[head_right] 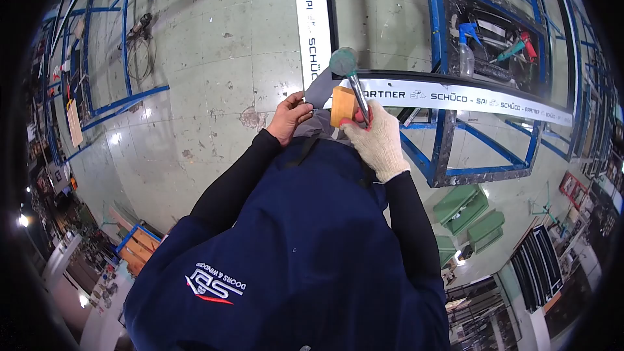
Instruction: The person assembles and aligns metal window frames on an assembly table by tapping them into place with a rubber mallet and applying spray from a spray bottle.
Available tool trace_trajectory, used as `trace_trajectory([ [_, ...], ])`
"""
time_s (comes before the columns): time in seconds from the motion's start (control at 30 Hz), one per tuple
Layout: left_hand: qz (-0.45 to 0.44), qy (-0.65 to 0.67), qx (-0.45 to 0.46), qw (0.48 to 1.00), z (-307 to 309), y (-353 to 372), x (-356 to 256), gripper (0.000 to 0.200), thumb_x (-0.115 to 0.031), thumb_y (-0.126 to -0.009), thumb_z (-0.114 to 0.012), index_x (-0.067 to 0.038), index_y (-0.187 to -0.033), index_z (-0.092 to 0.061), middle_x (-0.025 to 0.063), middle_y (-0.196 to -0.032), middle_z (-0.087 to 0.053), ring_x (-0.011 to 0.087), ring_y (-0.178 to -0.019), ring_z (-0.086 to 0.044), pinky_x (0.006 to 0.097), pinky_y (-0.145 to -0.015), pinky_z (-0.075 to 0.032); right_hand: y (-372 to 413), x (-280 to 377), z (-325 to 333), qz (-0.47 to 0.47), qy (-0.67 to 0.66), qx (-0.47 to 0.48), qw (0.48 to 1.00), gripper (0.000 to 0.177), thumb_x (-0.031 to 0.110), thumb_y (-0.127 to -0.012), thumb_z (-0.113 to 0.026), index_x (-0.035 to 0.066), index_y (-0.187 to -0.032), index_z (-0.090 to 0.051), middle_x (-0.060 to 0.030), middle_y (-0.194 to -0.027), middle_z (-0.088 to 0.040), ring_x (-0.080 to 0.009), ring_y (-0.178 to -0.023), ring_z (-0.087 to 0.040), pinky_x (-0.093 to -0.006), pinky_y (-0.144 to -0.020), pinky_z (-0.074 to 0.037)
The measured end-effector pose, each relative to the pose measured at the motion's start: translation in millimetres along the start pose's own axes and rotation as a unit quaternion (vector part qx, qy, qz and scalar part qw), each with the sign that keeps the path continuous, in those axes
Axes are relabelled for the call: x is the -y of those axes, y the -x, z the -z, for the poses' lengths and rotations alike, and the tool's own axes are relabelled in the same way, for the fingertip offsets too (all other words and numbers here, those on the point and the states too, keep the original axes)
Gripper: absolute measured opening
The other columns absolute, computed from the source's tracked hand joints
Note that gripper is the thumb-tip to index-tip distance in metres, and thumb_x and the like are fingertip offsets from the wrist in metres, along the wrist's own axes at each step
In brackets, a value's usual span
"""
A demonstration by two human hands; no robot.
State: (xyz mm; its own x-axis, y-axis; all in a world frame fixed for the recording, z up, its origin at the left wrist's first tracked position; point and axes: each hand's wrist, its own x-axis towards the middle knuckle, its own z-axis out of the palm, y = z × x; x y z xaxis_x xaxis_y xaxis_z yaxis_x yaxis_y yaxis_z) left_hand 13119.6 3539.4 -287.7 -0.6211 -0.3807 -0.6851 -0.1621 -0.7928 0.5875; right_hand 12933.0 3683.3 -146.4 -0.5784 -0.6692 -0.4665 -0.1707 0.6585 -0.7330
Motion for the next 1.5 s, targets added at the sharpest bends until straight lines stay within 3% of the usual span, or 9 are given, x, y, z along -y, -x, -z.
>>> trace_trajectory([
  [0.23, 0.003, 0.101, -0.042, 0.994, -16, 19, 9, 0.056, -0.012, -0.092, -0.073, 0.002, -0.14, -0.046, 0.0087, -0.122, -0.063, 0.0088, -0.099, -0.061, 0.0245, -0.086, -0.051, -23, 8, -12, 0.076, 0.084, 0.077, 0.991, 0.031, 0.022, -0.082, -0.074, -0.002, -0.093, -0.058, -0.016, -0.075, -0.062, -0.0303, -0.072, -0.064, -0.0382, -0.069, -0.05],
  [0.33, 0.094, 0.202, 0.103, 0.969, -9, 33, 21, 0.054, -0.023, -0.096, -0.07, -0.005, -0.141, -0.046, 0.0037, -0.121, -0.062, 0.0143, -0.11, -0.061, 0.0337, -0.097, -0.05, -28, 12, -9, 0.081, 0.127, 0.136, 0.979, 0.029, 0.02, -0.083, -0.071, -0.003, -0.097, -0.06, -0.0187, -0.077, -0.063, -0.0343, -0.075, -0.065, -0.0402, -0.07, -0.05],
  [0.43, 0.112, 0.171, 0.127, 0.971, -43, 63, 10, 0.056, -0.03, -0.097, -0.069, -0.006, -0.142, -0.046, 0.0028, -0.12, -0.062, 0.0118, -0.103, -0.061, 0.0304, -0.092, -0.05, -30, 8, -9, 0.09, 0.122, 0.178, 0.972, 0.031, 0.02, -0.084, -0.07, -0.004, -0.101, -0.061, -0.0212, -0.081, -0.065, -0.0363, -0.077, -0.066, -0.042, -0.072, -0.051],
  [0.6, -0.037, 0.138, -0.062, 0.988, -77, 58, 27, 0.017, -0.019, -0.1, -0.065, -0.009, -0.112, -0.056, -0.0003, -0.096, -0.066, 0.006, -0.086, -0.064, 0.0231, -0.072, -0.052, -32, 6, 3, 0.165, 0.17, 0.187, 0.953, 0.028, 0.018, -0.089, -0.067, -0.005, -0.104, -0.061, -0.0231, -0.092, -0.064, -0.0381, -0.086, -0.064, -0.0424, -0.077, -0.05],
  [0.67, -0.055, 0.166, -0.085, 0.981, -83, 55, 39, 0.021, -0.015, -0.099, -0.067, -0.004, -0.114, -0.056, 0.003, -0.098, -0.067, 0.0074, -0.085, -0.064, 0.0229, -0.072, -0.052, -29, 4, 11, 0.172, 0.169, 0.194, 0.951, 0.026, 0.017, -0.091, -0.064, -0.005, -0.104, -0.06, -0.0239, -0.101, -0.061, -0.0394, -0.093, -0.061, -0.0417, -0.082, -0.049],
  [0.8, -0.109, 0.173, -0.098, 0.974, -90, 46, 57, 0.023, -0.01, -0.099, -0.065, -0.002, -0.117, -0.054, 0.0027, -0.092, -0.07, 0.0055, -0.082, -0.063, 0.0213, -0.07, -0.05, -16, -4, 39, 0.135, 0.164, 0.223, 0.951, 0.043, 0.019, -0.1, -0.059, -0.004, -0.137, -0.054, -0.0238, -0.101, -0.067, -0.0335, -0.089, -0.068, -0.0386, -0.08, -0.052],
  [0.93, -0.143, 0.175, -0.104, 0.968, -96, 49, 53, 0.033, -0.008, -0.099, -0.063, 0.0, -0.129, -0.05, 0.0037, -0.093, -0.071, 0.005, -0.084, -0.064, 0.0209, -0.074, -0.049, -3, 11, 53, 0.032, 0.172, 0.274, 0.946, 0.042, 0.019, -0.101, -0.058, -0.006, -0.134, -0.054, -0.0197, -0.089, -0.067, -0.0283, -0.078, -0.069, -0.0352, -0.072, -0.053],
  [1.17, -0.157, 0.192, -0.118, 0.961, -98, 47, 51, 0.04, -0.004, -0.1, -0.061, -0.002, -0.138, -0.049, 0.0032, -0.1, -0.072, 0.0041, -0.091, -0.063, 0.0209, -0.081, -0.049, -1, -21, 40, 0.206, 0.207, 0.232, 0.928, 0.043, 0.023, -0.1, -0.058, -0.006, -0.133, -0.056, -0.0261, -0.103, -0.069, -0.0384, -0.091, -0.07, -0.0417, -0.081, -0.055],
  [1.5, -0.201, 0.176, -0.109, 0.958, -96, 45, 59, 0.035, -0.001, -0.1, -0.056, 0.004, -0.134, -0.048, 0.0115, -0.117, -0.069, 0.0114, -0.105, -0.065, 0.0262, -0.092, -0.052, -3, -18, 30, 0.18, 0.213, 0.241, 0.93, 0.041, 0.024, -0.099, -0.059, -0.004, -0.129, -0.059, -0.0246, -0.104, -0.069, -0.0398, -0.092, -0.069, -0.0431, -0.08, -0.054],
])
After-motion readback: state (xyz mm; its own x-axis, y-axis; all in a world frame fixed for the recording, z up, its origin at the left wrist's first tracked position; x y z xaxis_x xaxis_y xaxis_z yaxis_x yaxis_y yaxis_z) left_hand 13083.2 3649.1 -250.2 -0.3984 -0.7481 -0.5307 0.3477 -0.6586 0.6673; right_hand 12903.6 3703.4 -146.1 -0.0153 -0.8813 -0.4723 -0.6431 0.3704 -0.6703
